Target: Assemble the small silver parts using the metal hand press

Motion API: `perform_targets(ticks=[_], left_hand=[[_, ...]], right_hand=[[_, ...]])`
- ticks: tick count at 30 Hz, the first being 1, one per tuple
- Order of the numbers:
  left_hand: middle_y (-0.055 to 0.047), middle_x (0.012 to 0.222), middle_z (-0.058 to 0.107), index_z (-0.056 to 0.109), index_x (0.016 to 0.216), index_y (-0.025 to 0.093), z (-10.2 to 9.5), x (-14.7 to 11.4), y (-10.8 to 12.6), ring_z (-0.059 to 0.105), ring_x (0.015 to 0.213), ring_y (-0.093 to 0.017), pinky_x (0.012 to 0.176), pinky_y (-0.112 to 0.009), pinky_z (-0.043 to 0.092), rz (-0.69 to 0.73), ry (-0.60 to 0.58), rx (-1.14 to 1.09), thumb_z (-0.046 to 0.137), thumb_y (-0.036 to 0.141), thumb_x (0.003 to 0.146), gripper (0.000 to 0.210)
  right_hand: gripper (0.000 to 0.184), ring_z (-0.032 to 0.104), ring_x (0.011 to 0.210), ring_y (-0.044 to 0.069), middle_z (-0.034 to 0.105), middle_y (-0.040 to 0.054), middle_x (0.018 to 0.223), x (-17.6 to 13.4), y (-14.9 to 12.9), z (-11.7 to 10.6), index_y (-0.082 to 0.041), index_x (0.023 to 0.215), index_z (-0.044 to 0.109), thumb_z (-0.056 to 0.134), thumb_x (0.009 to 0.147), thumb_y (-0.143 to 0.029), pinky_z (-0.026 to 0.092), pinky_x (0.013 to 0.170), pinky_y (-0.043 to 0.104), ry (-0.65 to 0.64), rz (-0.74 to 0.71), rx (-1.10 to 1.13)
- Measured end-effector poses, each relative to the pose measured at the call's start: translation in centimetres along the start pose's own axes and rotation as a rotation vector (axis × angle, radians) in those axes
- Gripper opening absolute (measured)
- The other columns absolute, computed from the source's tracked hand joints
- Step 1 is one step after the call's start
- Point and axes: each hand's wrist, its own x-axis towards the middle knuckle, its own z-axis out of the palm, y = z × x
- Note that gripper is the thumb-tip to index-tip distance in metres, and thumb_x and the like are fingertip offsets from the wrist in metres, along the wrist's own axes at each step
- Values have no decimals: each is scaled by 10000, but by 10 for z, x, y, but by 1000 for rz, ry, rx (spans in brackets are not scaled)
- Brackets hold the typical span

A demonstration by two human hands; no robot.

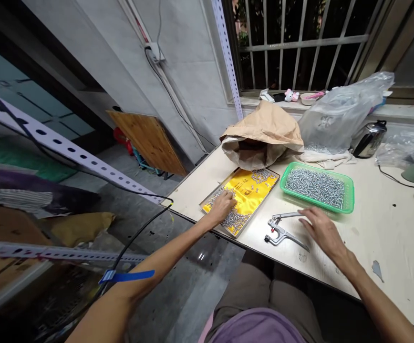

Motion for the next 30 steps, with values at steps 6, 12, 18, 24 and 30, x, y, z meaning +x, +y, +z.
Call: perform_targets(ticks=[6,12,18,24,30], left_hand=[[-140,843,630,679,720,116,-3,9,-3,520,900,-243,745,-343,421,108,-12,17,513,113,851,211],[-36,788,692,717,815,172,-5,-10,60,602,742,-160,708,-266,455,-37,-8,-689,581,271,808,169],[60,460,478,657,684,134,11,-20,122,399,399,-72,414,-198,301,-284,-324,-1045,620,360,736,235],[85,396,390,559,578,145,16,-15,124,337,357,-53,387,-186,266,-363,-389,-1044,622,339,752,269],[84,365,383,525,541,154,13,-10,123,330,339,-55,386,-190,258,-349,-507,-982,594,234,771,253]], right_hand=[[313,631,828,193,612,81,916,-46,-32,19,-203,1039,625,333,983,-300,539,715,310,-108,87,117],[242,615,837,184,584,74,969,-64,-38,34,-203,1111,587,413,945,-222,513,699,282,-182,249,34],[254,586,825,186,589,73,967,-61,-47,43,-193,1139,578,451,922,-154,453,681,269,-322,376,-137],[314,564,832,176,587,73,976,-58,-51,35,-186,1152,572,432,898,-66,405,691,259,-373,385,-126],[323,560,841,179,582,64,968,-61,-49,39,-203,1149,574,456,882,-65,403,693,260,-327,396,-90]])
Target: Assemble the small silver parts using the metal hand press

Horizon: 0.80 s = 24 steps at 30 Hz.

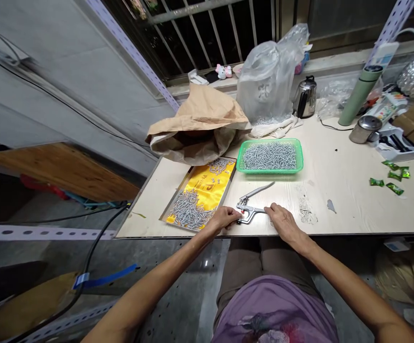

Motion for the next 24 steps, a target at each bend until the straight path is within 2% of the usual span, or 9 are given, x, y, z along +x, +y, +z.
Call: perform_targets(ticks=[5,8,10,12,13,15,17,20,24], left_hand=[[79,376,397,473,491,157,-6,2,2,327,347,-43,389,-184,255,-27,-151,-33,656,268,737,326],[72,397,434,503,518,151,-8,2,2,352,356,-48,387,-185,271,-75,-193,-53,689,290,710,301],[71,399,440,512,523,148,-7,2,1,357,354,-47,384,-183,276,-100,-197,-58,707,307,698,307],[70,391,440,507,513,147,-6,1,1,356,349,-43,382,-180,279,-123,-199,-56,725,326,687,332],[68,387,443,505,510,147,-5,1,0,360,347,-43,381,-178,282,-135,-206,-54,730,335,685,342],[64,380,449,508,511,146,-4,0,0,374,345,-44,378,-175,288,-159,-217,-48,740,358,680,357],[61,381,457,522,522,142,-3,0,-1,394,350,-47,379,-171,298,-170,-221,-44,754,391,666,370],[59,378,460,532,523,139,-2,-2,0,406,352,-49,382,-169,314,-173,-226,-40,773,414,647,387],[62,378,465,517,510,140,-2,-5,2,395,337,-40,379,-167,320,-187,-232,-70,756,365,683,371]], right_hand=[[288,567,859,189,597,78,965,0,-1,-2,-183,1098,609,445,889,-70,432,716,277,-17,-17,-14],[231,548,1008,244,591,117,1108,7,7,-8,-194,1110,613,546,895,-244,451,816,341,13,-56,-13],[498,441,1205,323,482,156,1333,19,17,-12,-206,1256,539,664,812,-394,417,927,435,31,-87,-32],[825,281,1336,387,322,176,1478,34,27,-15,-209,1391,409,743,699,-509,335,1013,522,-28,-114,-48],[932,225,1363,404,276,181,1504,41,31,-17,-202,1425,360,755,657,-553,293,1040,548,-82,-131,-49],[1041,193,1373,423,271,193,1504,54,37,-20,-181,1449,317,758,608,-608,243,1063,571,-177,-169,-47],[1072,228,1353,427,321,209,1468,62,38,-23,-151,1444,318,762,587,-617,239,1060,576,-208,-198,-54],[1039,367,1250,406,434,221,1355,66,34,-28,-113,1388,381,806,552,-562,295,1021,551,-198,-209,-86],[821,465,1088,346,530,166,1190,65,28,-35,-144,1206,533,848,529,-485,371,928,455,-157,-237,-115]])
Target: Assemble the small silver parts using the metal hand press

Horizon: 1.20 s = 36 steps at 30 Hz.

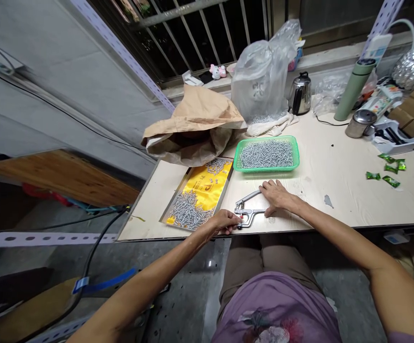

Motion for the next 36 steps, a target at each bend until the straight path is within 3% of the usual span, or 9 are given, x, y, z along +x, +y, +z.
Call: perform_targets(ticks=[4,7,9,12,15,17,23,32,36], left_hand=[[47,456,526,555,567,124,0,-4,-3,453,382,-50,417,-176,372,-11,11,-26,745,383,695,346],[32,489,533,578,603,125,0,-8,-8,497,435,-82,478,-211,419,61,151,110,638,368,800,318],[7,537,558,604,632,132,2,-10,-10,553,528,-118,560,-240,454,220,322,295,567,341,855,308],[-53,799,653,666,834,152,13,-7,-6,614,809,-181,753,-291,483,602,496,556,573,311,865,187],[-103,1118,622,588,1140,180,29,6,4,556,1057,-240,907,-375,463,889,493,750,623,303,839,327],[-117,1227,573,488,1262,186,37,15,12,519,1124,-257,955,-414,445,959,448,842,638,297,829,472],[-135,1231,543,404,1308,163,42,27,24,506,1111,-274,953,-428,442,952,334,984,665,331,807,590],[-76,998,584,608,1044,192,46,21,28,524,987,-238,814,-360,459,867,330,1027,628,296,846,225],[-72,909,601,658,920,185,47,20,29,527,974,-235,783,-341,447,835,323,979,579,266,880,121]], right_hand=[[555,473,1010,301,547,121,1073,-4,-3,-3,-168,1029,608,840,588,-414,399,824,366,19,0,25],[397,485,959,265,553,107,1018,-8,-6,-4,-161,975,623,805,669,-338,402,764,328,31,10,65],[328,493,938,247,558,104,998,-12,-10,-4,-148,961,626,778,715,-303,402,746,316,26,23,71],[294,504,943,238,564,103,992,-15,-16,-3,-142,965,627,761,748,-288,403,759,314,13,48,40],[344,505,964,246,566,105,1012,-17,-21,-1,-148,1012,622,768,746,-309,409,777,330,4,44,15],[392,503,972,250,564,113,1033,-20,-23,0,-142,1067,606,761,755,-321,417,779,338,4,42,16],[603,499,1005,256,548,140,1132,-33,-24,2,-112,1200,535,805,700,-313,442,830,352,23,95,51],[125,534,962,225,610,106,964,-34,-39,8,-128,971,636,630,860,-185,434,802,304,9,148,-15],[120,551,923,205,626,89,915,-30,-37,13,-145,916,649,532,920,-168,421,765,285,-23,118,10]])
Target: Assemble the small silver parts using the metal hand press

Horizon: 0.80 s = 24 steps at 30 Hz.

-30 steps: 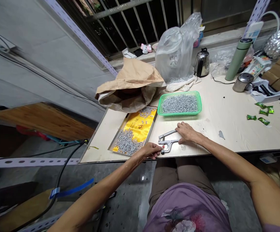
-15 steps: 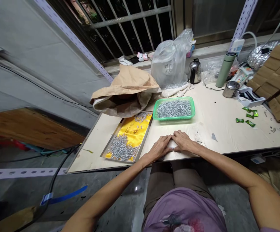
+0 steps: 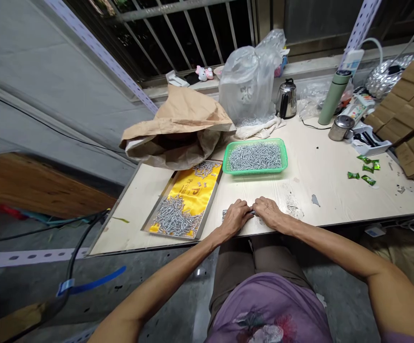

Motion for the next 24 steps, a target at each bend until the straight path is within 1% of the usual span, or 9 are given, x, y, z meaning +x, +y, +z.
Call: perform_targets(ticks=[3,5,7,9,10,13,16,20,24], left_hand=[[-70,884,611,668,864,182,-1,2,-3,535,975,-234,796,-339,455,-9,-21,-23,590,279,871,124],[-70,935,629,662,923,188,2,-1,-5,543,997,-235,832,-355,468,0,-9,-29,607,294,859,136],[-84,1083,632,631,1048,196,10,-9,-4,543,1070,-243,906,-393,470,29,65,-52,612,303,856,221],[-117,1261,575,571,1175,191,23,-20,0,505,1197,-260,992,-438,441,62,190,-87,583,297,876,318],[-133,1326,537,542,1221,182,32,-26,4,470,1259,-268,1026,-453,421,78,251,-101,559,293,890,349],[-160,1398,482,481,1299,154,55,-38,20,386,1353,-280,1072,-478,387,115,360,-117,506,325,922,415],[-174,1386,497,481,1303,141,67,-41,31,395,1351,-286,1088,-505,362,104,384,-101,489,386,928,448],[-149,1356,536,525,1265,171,65,-31,31,433,1327,-265,1107,-496,333,93,355,-79,451,389,944,394],[-164,1378,509,513,1276,146,52,-10,27,405,1344,-278,1103,-481,329,73,322,-69,491,430,919,456]], right_hand=[[99,552,916,198,620,77,906,1,5,2,-156,910,646,552,913,-185,412,760,275,31,-9,40],[84,547,923,204,608,76,912,1,10,3,-159,924,644,616,876,-222,415,766,278,46,-21,52],[235,538,922,224,594,82,913,1,20,4,-157,947,647,715,798,-327,425,769,292,43,-59,60],[411,530,900,244,587,89,890,2,31,6,-157,975,657,772,710,-449,430,777,318,48,-98,84],[448,528,884,249,588,92,872,3,36,8,-158,980,664,770,695,-486,427,788,333,70,-103,129],[397,530,896,262,610,114,887,5,45,15,-169,981,678,685,759,-498,404,830,377,177,-83,351],[313,534,970,294,625,117,959,8,37,25,-235,1002,681,601,807,-466,394,825,419,231,-92,482],[270,543,984,341,631,96,905,12,14,37,-345,1023,679,588,775,-405,408,782,469,267,-130,554],[315,531,1014,354,622,112,883,21,9,33,-330,1054,683,579,757,-344,410,785,462,284,-179,534]])
